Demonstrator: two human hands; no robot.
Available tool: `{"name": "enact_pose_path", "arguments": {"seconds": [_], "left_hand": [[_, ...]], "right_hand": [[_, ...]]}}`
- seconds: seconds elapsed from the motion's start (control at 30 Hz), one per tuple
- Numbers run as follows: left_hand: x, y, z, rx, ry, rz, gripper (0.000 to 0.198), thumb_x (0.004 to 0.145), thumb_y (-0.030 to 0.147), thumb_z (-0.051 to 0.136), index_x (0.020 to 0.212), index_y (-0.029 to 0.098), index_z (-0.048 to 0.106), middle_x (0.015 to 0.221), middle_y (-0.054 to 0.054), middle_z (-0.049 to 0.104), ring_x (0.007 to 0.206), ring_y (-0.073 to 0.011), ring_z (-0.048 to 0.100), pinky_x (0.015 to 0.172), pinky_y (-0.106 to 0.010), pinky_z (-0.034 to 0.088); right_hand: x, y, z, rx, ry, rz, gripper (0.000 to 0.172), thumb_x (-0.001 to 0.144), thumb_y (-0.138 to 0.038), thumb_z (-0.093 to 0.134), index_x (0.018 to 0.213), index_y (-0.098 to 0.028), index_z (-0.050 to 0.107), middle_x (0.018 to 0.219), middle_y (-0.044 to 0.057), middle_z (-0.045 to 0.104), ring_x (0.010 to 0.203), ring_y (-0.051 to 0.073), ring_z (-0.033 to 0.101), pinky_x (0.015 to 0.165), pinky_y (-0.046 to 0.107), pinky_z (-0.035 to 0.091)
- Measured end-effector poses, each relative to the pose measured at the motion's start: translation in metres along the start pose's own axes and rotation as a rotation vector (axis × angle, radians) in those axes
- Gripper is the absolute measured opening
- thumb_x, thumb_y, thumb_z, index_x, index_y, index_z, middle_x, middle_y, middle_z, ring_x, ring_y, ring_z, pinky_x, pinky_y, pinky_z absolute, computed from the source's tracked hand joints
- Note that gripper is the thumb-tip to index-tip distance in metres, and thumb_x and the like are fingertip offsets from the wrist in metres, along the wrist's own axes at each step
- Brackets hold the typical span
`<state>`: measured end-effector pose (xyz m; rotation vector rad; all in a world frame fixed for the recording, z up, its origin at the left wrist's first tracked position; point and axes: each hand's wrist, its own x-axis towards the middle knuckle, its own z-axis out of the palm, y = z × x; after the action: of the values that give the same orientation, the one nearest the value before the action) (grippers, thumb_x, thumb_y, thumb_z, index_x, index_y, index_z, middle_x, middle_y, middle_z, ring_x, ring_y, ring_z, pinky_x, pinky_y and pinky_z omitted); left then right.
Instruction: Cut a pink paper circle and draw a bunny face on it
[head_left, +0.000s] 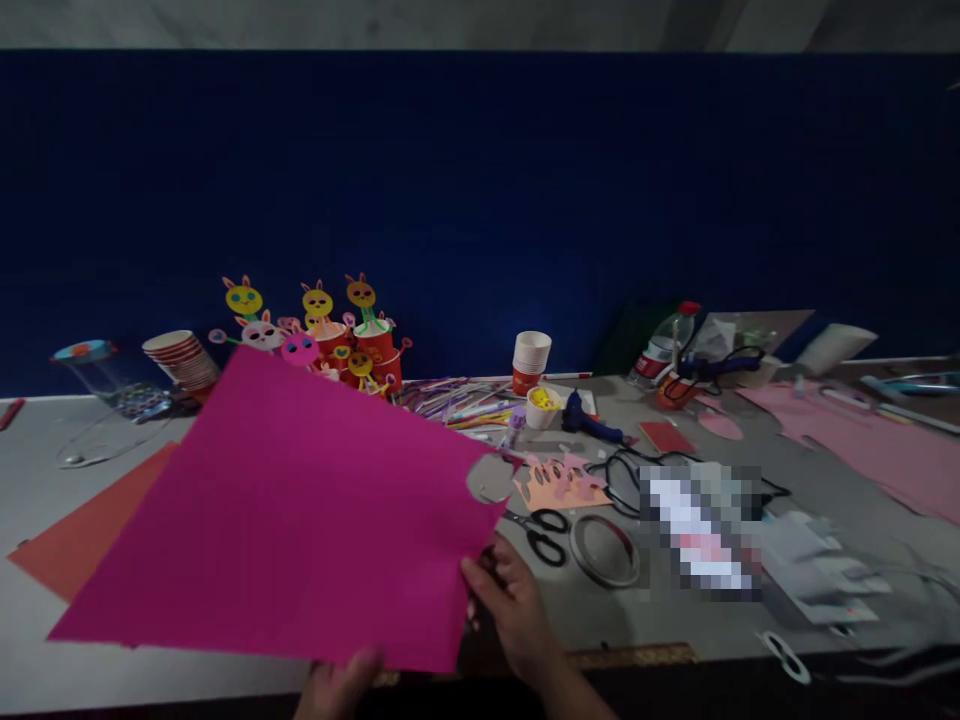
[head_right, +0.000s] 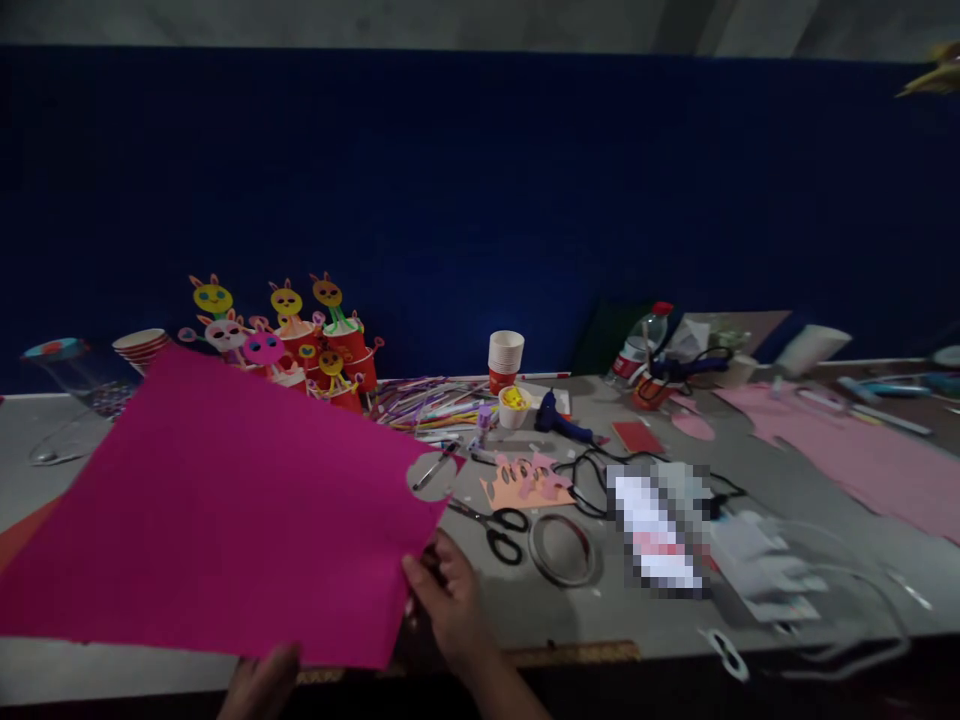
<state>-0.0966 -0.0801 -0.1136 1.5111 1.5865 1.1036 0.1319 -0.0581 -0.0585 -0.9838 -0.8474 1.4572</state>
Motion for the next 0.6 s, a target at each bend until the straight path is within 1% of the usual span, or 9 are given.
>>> {"name": "enact_pose_path", "arguments": {"seconds": [0.07, 0.13, 0.2, 0.23, 0.3, 0.37, 0.4, 0.5, 0.6], "left_hand": [[-0.003, -0.017, 0.005, 0.011, -0.014, -0.013, 0.040, 0.079, 0.052, 0.063, 0.110, 0.029, 0.073, 0.099, -0.005, 0.077, 0.095, -0.0320, 0.073, 0.084, -0.044, 0.065], [0.002, -0.023, 0.001, 0.019, 0.016, -0.006, 0.032, 0.075, 0.050, 0.067, 0.098, 0.030, 0.077, 0.105, -0.003, 0.076, 0.104, -0.0324, 0.071, 0.094, -0.045, 0.060], [0.009, -0.021, -0.004, 0.021, 0.045, -0.020, 0.030, 0.078, 0.049, 0.065, 0.097, 0.029, 0.078, 0.105, -0.004, 0.076, 0.105, -0.0319, 0.070, 0.093, -0.045, 0.061], [0.012, -0.019, -0.006, 0.021, 0.063, -0.045, 0.030, 0.081, 0.048, 0.063, 0.100, 0.028, 0.077, 0.105, -0.004, 0.076, 0.104, -0.0314, 0.071, 0.089, -0.044, 0.063], [0.014, -0.015, -0.008, 0.019, 0.068, -0.082, 0.031, 0.085, 0.045, 0.062, 0.105, 0.026, 0.076, 0.106, -0.004, 0.076, 0.102, -0.0304, 0.072, 0.084, -0.042, 0.065], [0.014, -0.014, -0.007, 0.029, 0.057, -0.035, 0.027, 0.085, 0.042, 0.062, 0.103, 0.028, 0.076, 0.111, -0.002, 0.075, 0.105, -0.0289, 0.071, 0.088, -0.039, 0.064], [0.014, -0.015, -0.005, 0.044, 0.058, 0.025, 0.025, 0.085, 0.040, 0.060, 0.101, 0.029, 0.077, 0.112, -0.001, 0.074, 0.107, -0.0277, 0.070, 0.090, -0.037, 0.063], [0.016, -0.023, 0.004, 0.108, 0.112, 0.210, 0.030, 0.087, 0.035, 0.052, 0.104, 0.033, 0.076, 0.112, 0.001, 0.075, 0.104, -0.0241, 0.071, 0.087, -0.032, 0.064], [0.016, -0.033, 0.013, 0.178, 0.125, 0.309, 0.035, 0.087, 0.032, 0.046, 0.104, 0.033, 0.077, 0.107, 0.000, 0.076, 0.100, -0.0222, 0.073, 0.084, -0.030, 0.064]], "right_hand": [[0.001, 0.005, 0.005, -0.044, -0.054, -0.013, 0.046, 0.080, -0.057, 0.071, 0.109, -0.022, 0.066, 0.064, -0.005, 0.059, 0.044, 0.008, 0.046, 0.042, 0.018, 0.041], [0.001, 0.001, -0.008, -0.188, -0.064, -0.075, 0.041, 0.087, -0.056, 0.063, 0.109, -0.022, 0.066, 0.075, -0.001, 0.066, 0.052, 0.011, 0.054, 0.048, 0.021, 0.046], [0.000, -0.008, -0.036, -0.455, -0.013, -0.181, 0.039, 0.093, -0.054, 0.053, 0.110, -0.022, 0.067, 0.096, 0.006, 0.072, 0.064, 0.015, 0.062, 0.060, 0.027, 0.053], [-0.001, -0.014, -0.054, -0.631, 0.042, -0.231, 0.038, 0.096, -0.052, 0.048, 0.112, -0.022, 0.066, 0.100, 0.008, 0.073, 0.066, 0.018, 0.064, 0.064, 0.030, 0.054], [-0.002, -0.025, -0.090, -1.038, 0.182, -0.383, 0.034, 0.095, -0.046, 0.050, 0.113, -0.022, 0.067, 0.109, 0.010, 0.073, 0.087, 0.024, 0.067, 0.081, 0.037, 0.053], [-0.001, -0.033, -0.117, -1.381, 0.276, -0.480, 0.030, 0.094, -0.038, 0.049, 0.110, -0.021, 0.068, 0.113, 0.013, 0.072, 0.102, 0.030, 0.065, 0.091, 0.044, 0.049], [0.001, -0.037, -0.125, -1.527, 0.260, -0.477, 0.028, 0.093, -0.034, 0.051, 0.109, -0.020, 0.069, 0.111, 0.013, 0.073, 0.102, 0.031, 0.065, 0.091, 0.045, 0.048], [0.008, -0.046, -0.127, -1.811, 0.138, -0.411, 0.026, 0.089, -0.020, 0.054, 0.110, -0.018, 0.068, 0.109, 0.014, 0.073, 0.101, 0.031, 0.064, 0.088, 0.043, 0.048], [0.017, -0.055, -0.117, -1.919, 0.015, -0.333, 0.021, 0.084, -0.015, 0.057, 0.102, -0.017, 0.069, 0.104, 0.013, 0.072, 0.098, 0.030, 0.064, 0.085, 0.040, 0.048]]}}
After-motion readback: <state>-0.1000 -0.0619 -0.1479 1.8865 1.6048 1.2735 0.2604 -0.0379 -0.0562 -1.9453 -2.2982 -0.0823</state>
